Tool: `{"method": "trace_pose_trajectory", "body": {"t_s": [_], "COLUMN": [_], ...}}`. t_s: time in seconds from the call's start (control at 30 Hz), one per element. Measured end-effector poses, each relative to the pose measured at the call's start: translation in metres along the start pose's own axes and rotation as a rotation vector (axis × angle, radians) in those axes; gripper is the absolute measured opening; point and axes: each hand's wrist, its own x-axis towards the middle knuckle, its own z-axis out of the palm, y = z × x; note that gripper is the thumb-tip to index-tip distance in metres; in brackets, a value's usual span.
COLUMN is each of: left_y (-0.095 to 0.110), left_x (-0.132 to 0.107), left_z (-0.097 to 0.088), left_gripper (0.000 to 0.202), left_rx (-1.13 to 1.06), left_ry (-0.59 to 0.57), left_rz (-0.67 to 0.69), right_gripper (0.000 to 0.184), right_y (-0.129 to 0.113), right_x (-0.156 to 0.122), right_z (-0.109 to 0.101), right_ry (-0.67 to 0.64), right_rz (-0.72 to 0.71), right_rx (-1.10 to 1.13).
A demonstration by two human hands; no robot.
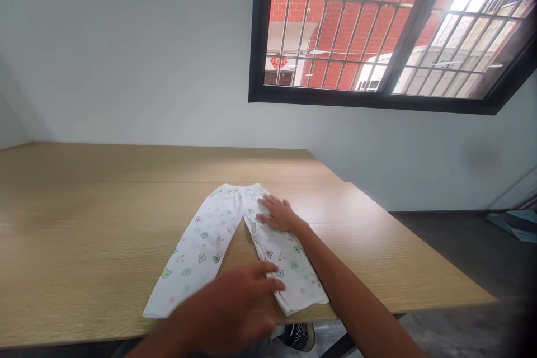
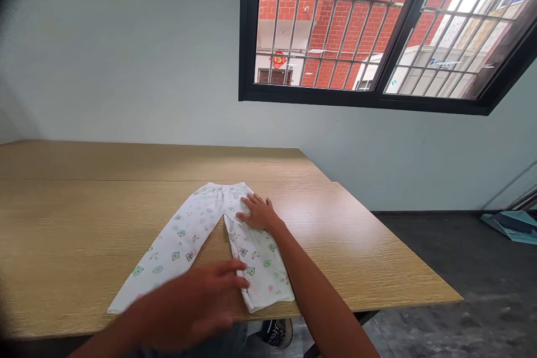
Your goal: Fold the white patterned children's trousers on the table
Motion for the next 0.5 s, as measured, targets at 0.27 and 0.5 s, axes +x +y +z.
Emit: {"method": "trace_pose_trajectory", "body": {"t_s": [0.27, 0.5], "left_y": [0.002, -0.029], "left_x": [0.041, -0.034], "left_z": [0.118, 0.060], "left_gripper": [0.050, 0.077], "left_rx": [0.450, 0.280], "left_ry": [0.242, 0.172], "left_rz": [0.226, -0.133], "right_gripper": [0.060, 0.038], "right_y": [0.006, 0.004], "right_x": [-0.005, -0.010], "right_z": [-0.007, -0.025], "right_ry": [0.051, 0.213], "right_rz": [0.115, 0.428], "right_rx": [-0.035, -0.174]}}
